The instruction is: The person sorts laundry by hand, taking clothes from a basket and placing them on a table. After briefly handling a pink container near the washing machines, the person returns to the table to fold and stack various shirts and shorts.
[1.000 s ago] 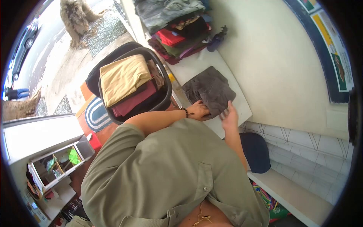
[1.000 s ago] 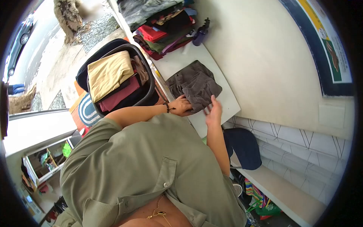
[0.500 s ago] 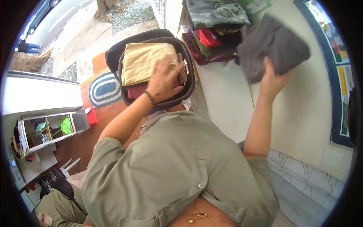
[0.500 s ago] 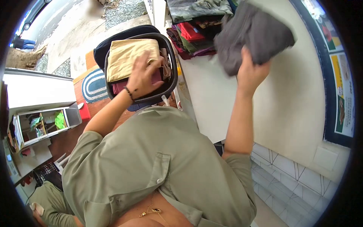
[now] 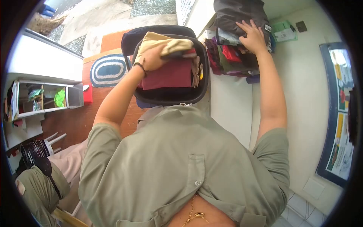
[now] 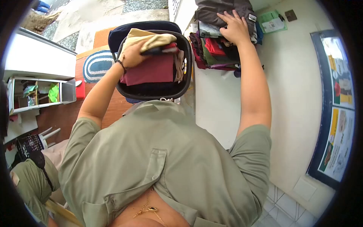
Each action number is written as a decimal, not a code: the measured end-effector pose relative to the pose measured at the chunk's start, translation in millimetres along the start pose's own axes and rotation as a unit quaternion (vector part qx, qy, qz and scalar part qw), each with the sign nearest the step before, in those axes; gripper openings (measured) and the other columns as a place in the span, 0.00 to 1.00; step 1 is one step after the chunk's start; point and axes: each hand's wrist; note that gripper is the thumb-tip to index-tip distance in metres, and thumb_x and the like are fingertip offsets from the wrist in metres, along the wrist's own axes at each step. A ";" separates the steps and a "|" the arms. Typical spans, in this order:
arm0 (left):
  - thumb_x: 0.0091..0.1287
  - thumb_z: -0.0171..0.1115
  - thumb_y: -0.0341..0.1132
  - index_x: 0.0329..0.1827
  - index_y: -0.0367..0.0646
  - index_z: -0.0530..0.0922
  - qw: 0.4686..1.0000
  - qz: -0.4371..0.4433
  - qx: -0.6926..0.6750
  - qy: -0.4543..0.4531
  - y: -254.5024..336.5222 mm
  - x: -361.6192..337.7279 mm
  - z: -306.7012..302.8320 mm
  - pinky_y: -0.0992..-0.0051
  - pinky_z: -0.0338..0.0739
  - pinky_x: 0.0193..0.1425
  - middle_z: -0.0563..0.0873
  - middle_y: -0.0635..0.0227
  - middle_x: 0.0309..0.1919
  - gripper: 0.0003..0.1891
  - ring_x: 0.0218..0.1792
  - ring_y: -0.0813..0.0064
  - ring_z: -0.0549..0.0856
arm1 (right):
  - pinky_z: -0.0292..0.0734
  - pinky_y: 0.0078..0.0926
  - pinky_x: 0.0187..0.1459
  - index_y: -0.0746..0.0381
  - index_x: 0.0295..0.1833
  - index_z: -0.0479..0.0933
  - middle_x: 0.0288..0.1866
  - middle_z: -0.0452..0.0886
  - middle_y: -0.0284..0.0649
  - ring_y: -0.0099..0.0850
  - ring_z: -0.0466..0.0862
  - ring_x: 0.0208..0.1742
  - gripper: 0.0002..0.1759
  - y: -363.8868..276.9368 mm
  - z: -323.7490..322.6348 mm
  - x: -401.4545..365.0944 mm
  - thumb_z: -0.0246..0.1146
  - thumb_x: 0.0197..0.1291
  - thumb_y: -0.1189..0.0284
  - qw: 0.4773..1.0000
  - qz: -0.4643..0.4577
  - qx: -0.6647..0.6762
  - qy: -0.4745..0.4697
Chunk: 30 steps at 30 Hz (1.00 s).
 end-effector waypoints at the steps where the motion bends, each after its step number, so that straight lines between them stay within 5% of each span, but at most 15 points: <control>1: 0.54 0.75 0.49 0.75 0.51 0.65 0.999 -0.037 0.006 -0.038 12.0 -10.6 4.7 0.61 0.69 0.70 0.77 0.46 0.64 0.45 0.67 0.52 0.76 | 0.53 0.53 0.76 0.38 0.72 0.71 0.77 0.68 0.35 0.41 0.60 0.80 0.37 -8.4 -4.3 -0.7 0.59 0.52 0.65 1.000 0.019 -0.008 0.010; 3: 0.41 0.80 0.58 0.81 0.60 0.54 0.983 0.012 0.174 -0.058 48.4 -40.3 15.1 0.40 0.49 0.77 0.58 0.48 0.77 0.62 0.78 0.46 0.57 | 0.54 0.54 0.75 0.38 0.72 0.70 0.75 0.70 0.33 0.39 0.61 0.79 0.33 -12.2 5.6 -0.3 0.61 0.57 0.57 0.995 0.050 -0.052 0.064; 5: 0.39 0.81 0.57 0.80 0.68 0.54 0.950 0.105 0.260 -0.136 64.3 -61.3 30.9 0.35 0.48 0.76 0.56 0.51 0.79 0.62 0.79 0.48 0.55 | 0.55 0.55 0.74 0.37 0.72 0.70 0.75 0.71 0.33 0.38 0.63 0.78 0.32 -7.7 14.1 -3.5 0.61 0.60 0.53 0.986 0.075 -0.085 0.119; 7: 0.39 0.81 0.54 0.79 0.72 0.56 0.934 0.126 0.308 -0.127 50.5 -67.1 50.9 0.34 0.49 0.75 0.56 0.53 0.79 0.60 0.79 0.51 0.55 | 0.60 0.57 0.70 0.37 0.70 0.71 0.74 0.71 0.29 0.36 0.66 0.77 0.26 12.7 9.4 1.5 0.58 0.66 0.50 0.981 0.066 -0.149 0.107; 11: 0.39 0.80 0.46 0.76 0.74 0.61 0.917 0.166 0.360 -0.039 19.4 -47.8 70.4 0.36 0.52 0.74 0.57 0.55 0.78 0.55 0.78 0.53 0.57 | 0.61 0.60 0.69 0.38 0.70 0.70 0.74 0.70 0.20 0.35 0.67 0.76 0.25 68.4 15.3 27.2 0.54 0.70 0.51 0.968 0.225 -0.098 0.061; 13: 0.36 0.79 0.36 0.74 0.69 0.66 0.954 0.124 0.261 -0.077 22.1 -25.5 43.5 0.44 0.60 0.73 0.60 0.56 0.77 0.53 0.75 0.52 0.62 | 0.57 0.63 0.70 0.36 0.74 0.66 0.78 0.64 0.18 0.39 0.62 0.79 0.31 92.1 34.1 28.6 0.56 0.66 0.45 0.971 0.223 -0.068 0.053; 17: 0.40 0.76 0.31 0.71 0.65 0.69 0.969 0.148 0.189 -0.059 -8.1 13.3 23.7 0.52 0.69 0.68 0.70 0.58 0.71 0.48 0.71 0.51 0.70 | 0.51 0.65 0.73 0.34 0.76 0.62 0.82 0.56 0.20 0.46 0.55 0.82 0.43 109.4 39.7 27.0 0.62 0.54 0.38 0.984 0.180 0.013 -0.005; 20: 0.38 0.73 0.29 0.71 0.60 0.70 0.977 0.128 0.128 -0.112 -8.4 29.1 13.2 0.57 0.69 0.70 0.72 0.54 0.70 0.48 0.69 0.51 0.73 | 0.49 0.66 0.73 0.34 0.77 0.61 0.82 0.57 0.28 0.46 0.56 0.81 0.46 88.3 8.3 9.5 0.65 0.51 0.44 0.991 0.132 -0.023 -0.018; 25: 0.38 0.72 0.30 0.68 0.54 0.73 0.977 0.124 0.062 -0.159 -7.8 46.0 2.4 0.60 0.74 0.67 0.79 0.53 0.62 0.44 0.63 0.53 0.78 | 0.52 0.59 0.71 0.36 0.71 0.70 0.78 0.65 0.37 0.45 0.61 0.79 0.38 -38.7 -31.0 -19.4 0.65 0.49 0.54 0.968 0.053 -0.070 0.237; 30: 0.38 0.72 0.30 0.66 0.52 0.75 0.977 0.138 0.024 -0.159 -15.1 56.4 -0.1 0.60 0.76 0.63 0.84 0.57 0.56 0.42 0.58 0.54 0.82 | 0.50 0.50 0.71 0.37 0.65 0.75 0.78 0.65 0.32 0.39 0.55 0.81 0.32 -136.5 -8.7 -47.6 0.69 0.51 0.58 0.981 -0.041 -0.032 0.185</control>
Point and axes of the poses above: each hand's wrist, its own x-axis towards the middle knuckle, its own z-axis out of the palm, y = z × x
